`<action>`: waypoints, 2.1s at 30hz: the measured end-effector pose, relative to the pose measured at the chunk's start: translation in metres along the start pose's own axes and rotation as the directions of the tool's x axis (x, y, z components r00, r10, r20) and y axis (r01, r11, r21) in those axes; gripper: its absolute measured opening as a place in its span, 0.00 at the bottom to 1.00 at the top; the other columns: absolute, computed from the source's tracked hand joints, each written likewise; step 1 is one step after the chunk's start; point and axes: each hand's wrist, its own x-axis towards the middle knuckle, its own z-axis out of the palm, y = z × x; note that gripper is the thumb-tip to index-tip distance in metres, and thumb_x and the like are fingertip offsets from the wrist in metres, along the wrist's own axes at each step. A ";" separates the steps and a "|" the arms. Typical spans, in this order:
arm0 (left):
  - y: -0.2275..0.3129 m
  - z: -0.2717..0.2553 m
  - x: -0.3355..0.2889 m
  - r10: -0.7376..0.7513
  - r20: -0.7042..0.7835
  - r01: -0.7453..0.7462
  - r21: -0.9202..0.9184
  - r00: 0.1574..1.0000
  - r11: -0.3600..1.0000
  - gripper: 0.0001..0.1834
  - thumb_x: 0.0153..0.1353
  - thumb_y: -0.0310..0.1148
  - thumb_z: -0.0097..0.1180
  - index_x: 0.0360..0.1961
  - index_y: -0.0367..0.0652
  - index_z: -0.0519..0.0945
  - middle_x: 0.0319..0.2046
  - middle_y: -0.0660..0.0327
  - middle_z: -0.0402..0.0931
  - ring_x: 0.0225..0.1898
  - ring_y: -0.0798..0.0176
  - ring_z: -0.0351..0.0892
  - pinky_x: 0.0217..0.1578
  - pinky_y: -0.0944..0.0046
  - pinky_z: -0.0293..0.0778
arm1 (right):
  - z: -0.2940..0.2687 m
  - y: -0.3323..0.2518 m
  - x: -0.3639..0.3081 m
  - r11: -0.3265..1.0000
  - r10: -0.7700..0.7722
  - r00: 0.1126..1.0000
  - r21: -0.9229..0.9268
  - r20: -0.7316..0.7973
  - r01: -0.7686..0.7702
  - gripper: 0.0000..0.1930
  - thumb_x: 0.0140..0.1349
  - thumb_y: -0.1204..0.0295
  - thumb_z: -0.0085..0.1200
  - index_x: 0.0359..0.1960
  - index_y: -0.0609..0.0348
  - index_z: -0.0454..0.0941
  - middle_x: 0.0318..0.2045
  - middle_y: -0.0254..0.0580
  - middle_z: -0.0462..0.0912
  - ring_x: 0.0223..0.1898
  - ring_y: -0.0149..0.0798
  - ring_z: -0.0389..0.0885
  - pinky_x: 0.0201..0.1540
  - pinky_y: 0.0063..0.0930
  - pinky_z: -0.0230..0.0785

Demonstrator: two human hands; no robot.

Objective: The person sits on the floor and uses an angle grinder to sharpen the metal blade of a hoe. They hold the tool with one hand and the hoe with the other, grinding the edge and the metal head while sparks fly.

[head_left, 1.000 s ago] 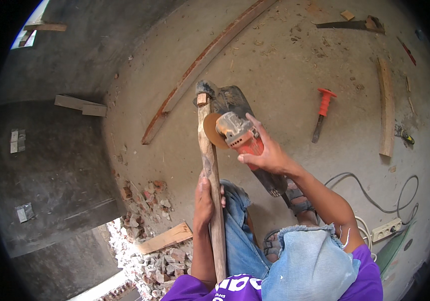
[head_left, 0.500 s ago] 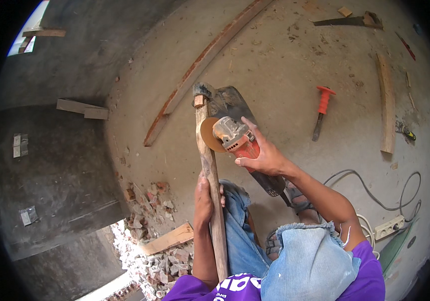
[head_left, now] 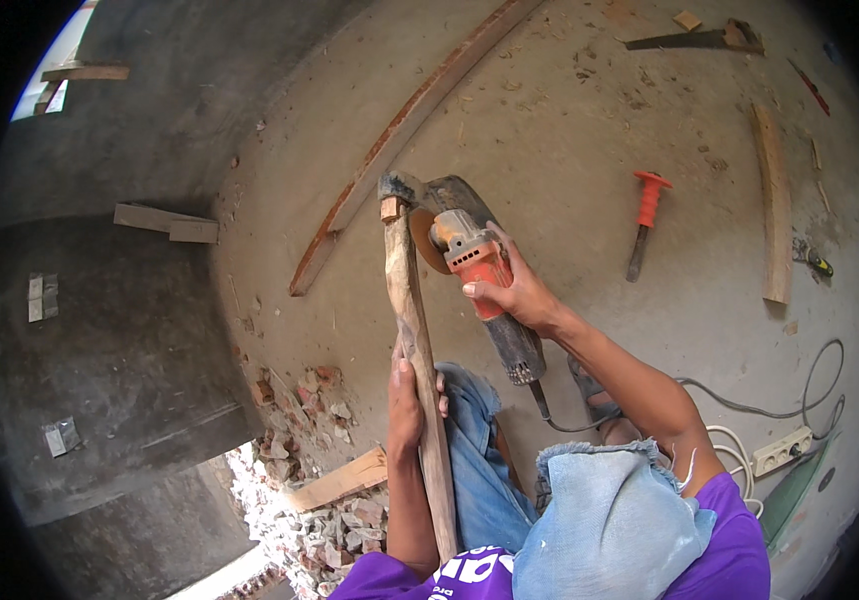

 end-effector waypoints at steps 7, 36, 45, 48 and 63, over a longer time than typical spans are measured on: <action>-0.003 0.000 -0.001 -0.003 -0.033 0.003 0.007 0.999 1.000 0.32 0.80 0.56 0.32 0.78 0.55 0.52 0.28 0.60 0.73 0.17 0.67 0.72 0.19 0.70 0.71 | 0.007 0.001 0.013 0.996 0.032 0.999 0.088 0.016 -0.034 0.59 0.55 0.57 0.71 0.79 0.61 0.41 0.72 0.56 0.58 0.73 0.47 0.60 0.74 0.40 0.56; 0.003 0.007 0.000 0.010 -0.011 -0.009 0.029 1.000 1.000 0.34 0.79 0.58 0.35 0.78 0.55 0.51 0.26 0.61 0.72 0.17 0.68 0.71 0.19 0.70 0.70 | -0.026 -0.026 -0.036 0.996 -0.023 0.998 0.079 -0.054 0.027 0.57 0.55 0.59 0.72 0.80 0.54 0.43 0.69 0.57 0.63 0.68 0.47 0.67 0.68 0.42 0.66; 0.021 -0.002 0.010 0.046 0.018 -0.047 0.053 0.999 0.997 0.35 0.77 0.56 0.44 0.77 0.54 0.54 0.27 0.61 0.73 0.17 0.69 0.72 0.17 0.70 0.72 | -0.098 -0.094 -0.090 0.987 -0.120 0.937 0.058 -0.329 0.147 0.53 0.57 0.66 0.69 0.79 0.54 0.44 0.62 0.49 0.70 0.47 0.35 0.80 0.44 0.32 0.82; 0.027 -0.006 0.019 0.109 0.023 -0.112 0.163 0.994 0.980 0.38 0.72 0.52 0.55 0.76 0.53 0.56 0.28 0.61 0.73 0.17 0.69 0.72 0.16 0.70 0.71 | -0.116 -0.099 -0.110 0.979 -0.174 0.911 0.029 -0.374 0.200 0.53 0.57 0.66 0.69 0.79 0.54 0.43 0.63 0.50 0.70 0.49 0.37 0.80 0.48 0.34 0.81; 0.082 -0.052 0.032 -0.130 0.082 0.089 0.384 0.988 0.919 0.36 0.71 0.42 0.56 0.77 0.52 0.57 0.31 0.61 0.72 0.25 0.70 0.73 0.21 0.67 0.75 | -0.159 -0.096 -0.156 0.876 -0.435 0.747 -0.428 -0.503 0.222 0.58 0.59 0.61 0.68 0.81 0.49 0.35 0.68 0.62 0.69 0.66 0.51 0.74 0.68 0.42 0.67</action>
